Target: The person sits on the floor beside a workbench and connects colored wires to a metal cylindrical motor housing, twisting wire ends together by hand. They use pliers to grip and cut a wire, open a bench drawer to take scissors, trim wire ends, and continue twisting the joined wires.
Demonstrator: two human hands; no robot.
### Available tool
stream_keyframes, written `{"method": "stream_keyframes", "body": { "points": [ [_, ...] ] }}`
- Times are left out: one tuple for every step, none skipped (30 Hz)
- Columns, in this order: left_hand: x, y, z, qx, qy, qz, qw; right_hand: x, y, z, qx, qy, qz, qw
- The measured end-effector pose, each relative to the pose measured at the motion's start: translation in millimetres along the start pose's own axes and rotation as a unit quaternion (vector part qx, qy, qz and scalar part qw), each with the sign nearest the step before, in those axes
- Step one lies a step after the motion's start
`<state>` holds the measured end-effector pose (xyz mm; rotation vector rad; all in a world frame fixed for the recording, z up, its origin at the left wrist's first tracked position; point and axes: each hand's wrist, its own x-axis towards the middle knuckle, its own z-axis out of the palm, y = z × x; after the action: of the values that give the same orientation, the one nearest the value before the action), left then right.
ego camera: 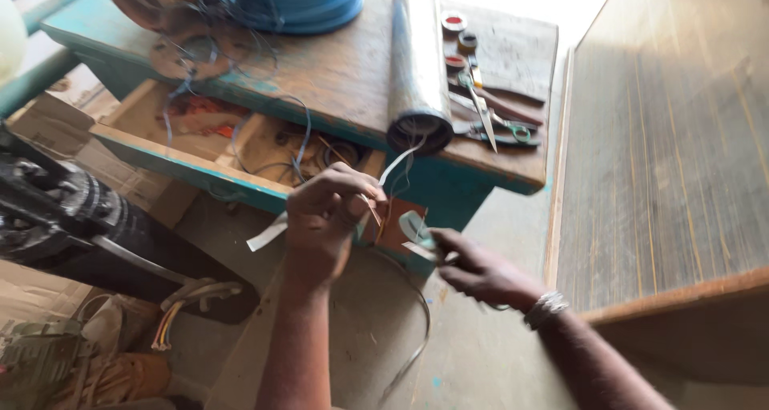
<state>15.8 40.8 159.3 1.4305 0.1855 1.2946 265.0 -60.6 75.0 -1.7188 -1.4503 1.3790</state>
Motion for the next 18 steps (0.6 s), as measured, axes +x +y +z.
{"method": "stream_keyframes", "body": {
  "points": [
    [-0.7,4.4,5.8,0.005,0.011,0.008,1.0,11.2,-8.9,7.2,-0.014,0.008,-0.059,0.998],
    [-1.2,8.3,12.5,0.009,0.022,0.015,1.0,24.4,-19.5,16.4,-0.027,0.016,-0.118,0.993],
    [-0.2,10.7,20.2,0.038,0.0,0.033,0.999,36.5,-30.7,25.2,-0.037,0.025,-0.175,0.984],
    [1.6,12.5,28.2,0.068,-0.023,0.052,0.996,54.3,-45.9,30.9,-0.036,0.035,-0.218,0.975],
    [2.9,14.6,34.7,0.098,-0.045,0.07,0.992,71.7,-61.8,36.2,-0.033,0.046,-0.259,0.964],
    [3.0,16.5,41.4,0.115,-0.061,0.073,0.989,90.8,-78.8,41.4,-0.065,0.07,-0.287,0.953],
    [2.3,18.3,47.5,0.131,-0.079,0.075,0.985,114.8,-99.6,45.6,-0.096,0.096,-0.312,0.94],
    [1.6,20.2,51.9,0.145,-0.096,0.076,0.982,134.3,-118.3,49.1,-0.127,0.121,-0.334,0.926],
    [1.3,22.0,54.1,0.154,-0.113,0.071,0.979,148.2,-132.3,50.9,-0.16,0.147,-0.354,0.91],
    [1.1,24.1,54.2,0.165,-0.129,0.068,0.975,158.7,-142.9,51.4,-0.178,0.163,-0.329,0.913],
    [1.4,25.5,53.5,0.176,-0.143,0.064,0.972,166.3,-150.8,51.3,-0.196,0.179,-0.304,0.915],
    [1.4,26.4,52.3,0.18,-0.143,0.059,0.972,169.8,-154.8,49.9,-0.213,0.193,-0.277,0.917],
    [2.0,26.7,50.5,0.184,-0.143,0.053,0.971,167.8,-153.8,47.7,-0.223,0.21,-0.31,0.9],
    [2.6,26.5,48.3,0.189,-0.14,0.045,0.971,160.9,-147.9,46.7,-0.234,0.223,-0.342,0.882],
    [3.4,25.5,46.1,0.182,-0.146,0.051,0.971,152.2,-140.3,45.7,-0.244,0.234,-0.373,0.864],
    [4.8,24.0,43.8,0.176,-0.152,0.056,0.971,138.1,-127.3,45.7,-0.228,0.245,-0.429,0.839],
    [5.7,21.8,42.4,0.168,-0.157,0.061,0.971,119.3,-110.0,43.9,-0.213,0.254,-0.483,0.811],
    [6.9,19.3,41.2,0.167,-0.159,0.068,0.971,101.6,-94.5,40.0,-0.271,0.248,-0.449,0.815]
  ]
}}
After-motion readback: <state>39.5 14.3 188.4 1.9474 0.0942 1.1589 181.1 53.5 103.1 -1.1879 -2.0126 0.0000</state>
